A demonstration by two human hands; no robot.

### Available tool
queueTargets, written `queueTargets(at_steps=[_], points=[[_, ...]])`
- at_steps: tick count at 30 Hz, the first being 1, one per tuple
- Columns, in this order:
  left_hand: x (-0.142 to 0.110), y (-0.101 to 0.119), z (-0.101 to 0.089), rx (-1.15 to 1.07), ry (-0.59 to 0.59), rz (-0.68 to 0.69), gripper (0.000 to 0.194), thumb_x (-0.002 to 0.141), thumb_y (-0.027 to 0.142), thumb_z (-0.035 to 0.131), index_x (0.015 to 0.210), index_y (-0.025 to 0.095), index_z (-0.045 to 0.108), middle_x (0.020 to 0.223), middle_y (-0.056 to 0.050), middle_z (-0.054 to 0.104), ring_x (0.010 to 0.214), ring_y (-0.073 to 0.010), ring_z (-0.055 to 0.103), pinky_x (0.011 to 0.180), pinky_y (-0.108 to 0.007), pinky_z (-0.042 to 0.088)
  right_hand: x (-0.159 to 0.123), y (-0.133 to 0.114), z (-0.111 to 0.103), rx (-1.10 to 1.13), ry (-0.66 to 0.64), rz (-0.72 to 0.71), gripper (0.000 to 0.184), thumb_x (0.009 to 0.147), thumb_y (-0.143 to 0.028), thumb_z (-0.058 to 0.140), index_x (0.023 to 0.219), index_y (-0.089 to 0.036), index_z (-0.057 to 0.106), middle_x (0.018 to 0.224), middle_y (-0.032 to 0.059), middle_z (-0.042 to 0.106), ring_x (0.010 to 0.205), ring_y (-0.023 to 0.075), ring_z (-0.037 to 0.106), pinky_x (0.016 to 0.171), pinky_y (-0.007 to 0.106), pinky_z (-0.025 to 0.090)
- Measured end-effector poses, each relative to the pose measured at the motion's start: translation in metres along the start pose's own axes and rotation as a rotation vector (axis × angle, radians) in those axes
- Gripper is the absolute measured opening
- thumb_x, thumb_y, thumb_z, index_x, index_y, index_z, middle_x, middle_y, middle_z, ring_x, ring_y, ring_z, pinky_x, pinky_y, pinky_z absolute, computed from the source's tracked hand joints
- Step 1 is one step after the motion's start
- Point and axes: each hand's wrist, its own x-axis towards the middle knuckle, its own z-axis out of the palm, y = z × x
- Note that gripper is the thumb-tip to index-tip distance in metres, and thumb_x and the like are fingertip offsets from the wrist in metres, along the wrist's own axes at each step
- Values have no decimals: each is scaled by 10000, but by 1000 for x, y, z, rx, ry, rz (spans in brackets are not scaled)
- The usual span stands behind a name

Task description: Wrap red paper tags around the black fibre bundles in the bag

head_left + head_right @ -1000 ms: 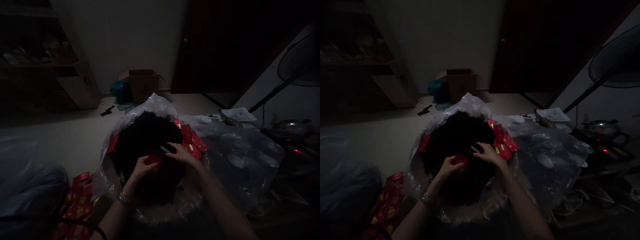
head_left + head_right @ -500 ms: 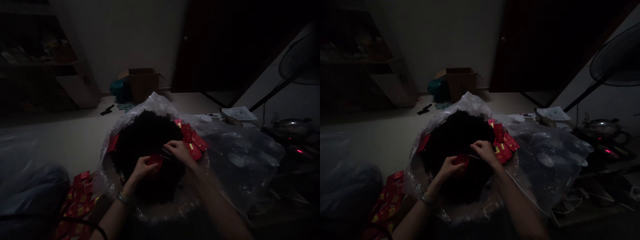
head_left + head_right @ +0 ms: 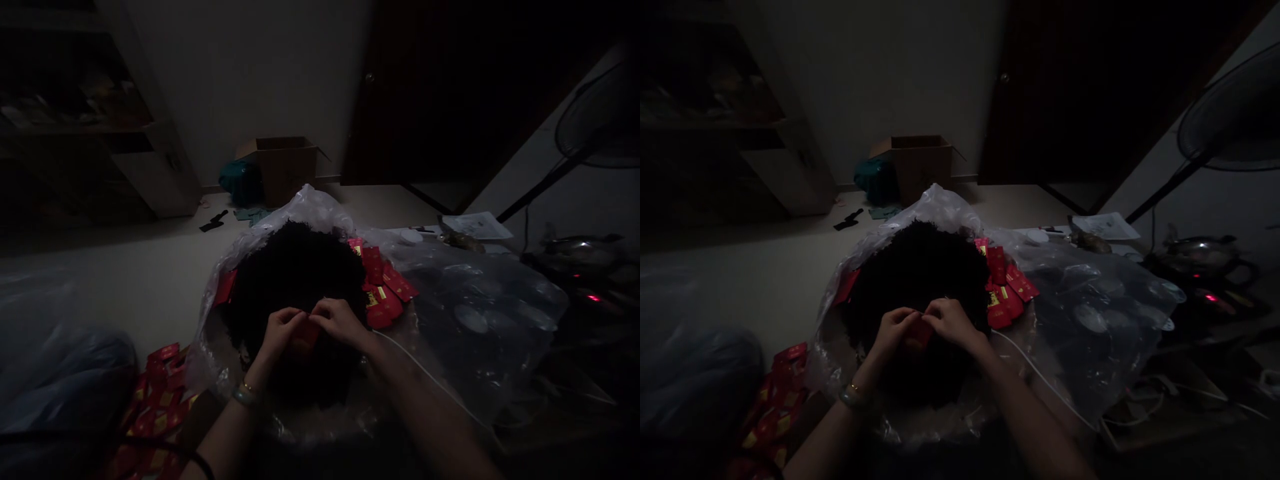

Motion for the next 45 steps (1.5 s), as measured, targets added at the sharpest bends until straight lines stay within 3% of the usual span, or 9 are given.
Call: queueTargets(at_steps=[7,13,23,27,34,40,45], points=[[-1,-1,0,-135,51,-6,265,680,410,656,727,157,717,764,-69,725,717,-192,647,667,-273,485,3,3,3,140,3,30,122,770,-182,590,780,-183,712,795,32,716,749,169,640,709,271,469],[-2,3,-1,-79,89,23,225,684,383,662,666,162,699,667,-24,677,668,-167,611,630,-248,460,-3,10,2,291,43,-9,141,747,-196,615,858,-185,701,838,31,718,768,171,653,712,280,501],[-2,0,-1,-26,122,192,186,690,333,661,597,171,669,664,-16,615,688,-152,576,665,-253,449,-9,16,7,44,138,-309,129,800,-134,567,757,-201,669,754,27,674,706,142,626,659,256,488],[-2,1,-2,-42,113,172,178,695,324,655,610,169,677,656,-10,620,669,-145,574,650,-246,447,-10,17,9,-12,168,-394,148,842,-146,530,802,-202,662,773,36,677,730,146,625,681,264,491],[-5,6,-2,-38,92,131,193,692,344,657,623,165,685,635,-6,632,652,-146,574,641,-244,447,-12,17,9,-164,179,-479,227,889,-158,480,1013,-210,664,811,46,674,742,145,613,676,250,490],[-5,5,-1,-43,149,133,192,688,348,662,626,168,682,628,3,623,639,-139,563,619,-235,436,-13,17,14,-369,233,-490,290,882,-149,486,1083,-252,667,872,67,681,777,161,600,678,267,494],[-4,1,0,-46,171,121,198,687,354,660,626,167,682,626,3,624,631,-136,564,614,-232,438,-14,22,20,-384,315,-524,310,895,-152,458,1090,-267,669,990,87,689,876,177,620,734,303,518]])
